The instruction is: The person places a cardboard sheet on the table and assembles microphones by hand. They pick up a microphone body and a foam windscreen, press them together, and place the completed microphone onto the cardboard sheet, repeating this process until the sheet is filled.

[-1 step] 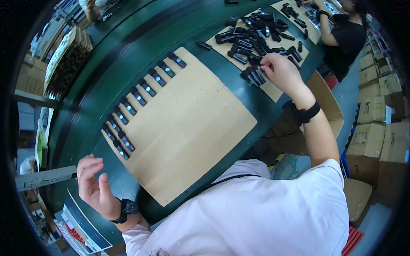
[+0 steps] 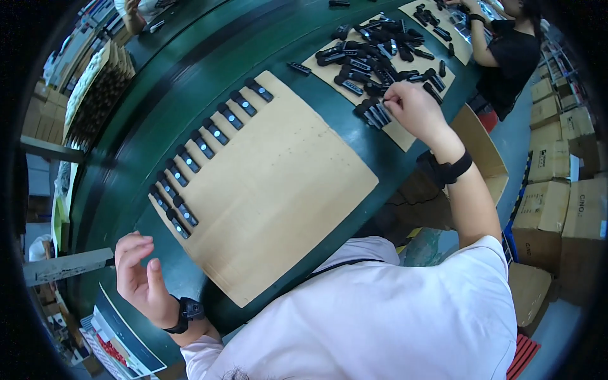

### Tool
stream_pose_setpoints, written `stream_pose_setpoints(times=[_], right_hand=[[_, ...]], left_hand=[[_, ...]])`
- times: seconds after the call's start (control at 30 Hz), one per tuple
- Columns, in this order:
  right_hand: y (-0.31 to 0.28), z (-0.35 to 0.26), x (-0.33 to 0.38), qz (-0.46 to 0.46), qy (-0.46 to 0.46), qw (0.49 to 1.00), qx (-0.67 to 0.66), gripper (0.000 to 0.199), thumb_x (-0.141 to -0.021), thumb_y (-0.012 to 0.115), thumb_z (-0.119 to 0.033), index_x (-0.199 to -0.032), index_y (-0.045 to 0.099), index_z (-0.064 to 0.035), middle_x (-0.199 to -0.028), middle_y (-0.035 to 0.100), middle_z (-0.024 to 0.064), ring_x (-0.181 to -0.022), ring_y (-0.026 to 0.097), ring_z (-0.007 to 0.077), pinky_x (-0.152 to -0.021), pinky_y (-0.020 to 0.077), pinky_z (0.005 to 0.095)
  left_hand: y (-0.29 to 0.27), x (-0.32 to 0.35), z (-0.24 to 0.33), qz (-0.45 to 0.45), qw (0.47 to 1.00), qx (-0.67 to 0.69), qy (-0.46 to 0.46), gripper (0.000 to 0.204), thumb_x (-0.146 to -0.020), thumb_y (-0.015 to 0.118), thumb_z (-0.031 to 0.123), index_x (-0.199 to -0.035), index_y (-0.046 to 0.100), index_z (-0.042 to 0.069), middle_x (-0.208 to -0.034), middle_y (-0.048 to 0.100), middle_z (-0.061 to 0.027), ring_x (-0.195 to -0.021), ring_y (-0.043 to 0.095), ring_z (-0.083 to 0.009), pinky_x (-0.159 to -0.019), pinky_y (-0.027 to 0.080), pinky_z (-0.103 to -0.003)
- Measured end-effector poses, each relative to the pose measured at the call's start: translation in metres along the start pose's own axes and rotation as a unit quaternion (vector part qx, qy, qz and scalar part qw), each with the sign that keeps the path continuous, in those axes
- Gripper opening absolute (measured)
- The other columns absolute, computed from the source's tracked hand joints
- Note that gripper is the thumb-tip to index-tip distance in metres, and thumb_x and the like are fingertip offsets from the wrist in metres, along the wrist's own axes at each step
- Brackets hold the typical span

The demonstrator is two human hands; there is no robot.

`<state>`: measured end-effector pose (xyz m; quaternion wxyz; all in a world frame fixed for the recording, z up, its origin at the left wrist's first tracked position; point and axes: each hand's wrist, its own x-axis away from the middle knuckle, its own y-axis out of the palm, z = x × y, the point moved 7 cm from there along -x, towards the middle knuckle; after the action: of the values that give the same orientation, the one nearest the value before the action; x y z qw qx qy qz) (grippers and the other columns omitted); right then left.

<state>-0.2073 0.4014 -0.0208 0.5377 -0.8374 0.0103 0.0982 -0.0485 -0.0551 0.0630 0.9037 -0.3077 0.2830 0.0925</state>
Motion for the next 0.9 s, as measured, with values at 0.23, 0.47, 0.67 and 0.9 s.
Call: stream_pose_setpoints(times=[0.23,0.47,0.67,0.9], right_hand=[[0.029,0.006,0.022,-0.049,0.024,0.998,-0.005,0.007,-0.084,0.063,-0.006,-0.089,0.062,-0.0020,-0.079,0.058,0.0087,-0.070,0.057,0.0181,-0.063,0.0462,0.0300],[0.027,0.003,0.024,-0.034,0.029,0.999,-0.016,0.006,-0.084,0.063,-0.008,-0.088,0.061,-0.0029,-0.082,0.057,0.0078,-0.069,0.057,0.0182,-0.064,0.0459,0.0297],[0.014,0.003,-0.001,0.022,-0.010,0.999,-0.026,0.011,-0.084,0.066,-0.011,-0.090,0.061,-0.0032,-0.084,0.058,0.0080,-0.070,0.058,0.0184,-0.064,0.0462,0.0297],[0.016,0.004,-0.036,0.064,-0.020,0.997,0.035,0.019,-0.084,0.067,-0.015,-0.097,0.061,-0.0031,-0.088,0.061,0.0102,-0.082,0.061,0.0217,-0.072,0.0491,0.0314]], left_hand=[[0.004,0.001,-0.002,-0.005,1.000,-0.007,-0.023,0.017,-0.079,0.068,0.012,-0.088,0.063,-0.002,-0.090,0.062,-0.0162,-0.090,0.057,-0.0288,-0.092,0.043,-0.047],[0.004,0.001,-0.003,-0.006,1.000,-0.009,-0.022,0.016,-0.079,0.068,0.011,-0.088,0.063,-0.001,-0.090,0.062,-0.0161,-0.089,0.057,-0.0283,-0.091,0.043,-0.046],[0.003,0.001,-0.001,-0.003,1.000,-0.012,-0.012,0.015,-0.078,0.068,0.010,-0.087,0.063,-0.001,-0.088,0.063,-0.0156,-0.088,0.058,-0.0278,-0.091,0.043,-0.046],[0.011,-0.001,0.002,-0.026,1.000,-0.013,-0.010,0.014,-0.076,0.068,0.008,-0.087,0.063,0.000,-0.087,0.063,-0.0140,-0.085,0.059,-0.0275,-0.090,0.044,-0.046]])
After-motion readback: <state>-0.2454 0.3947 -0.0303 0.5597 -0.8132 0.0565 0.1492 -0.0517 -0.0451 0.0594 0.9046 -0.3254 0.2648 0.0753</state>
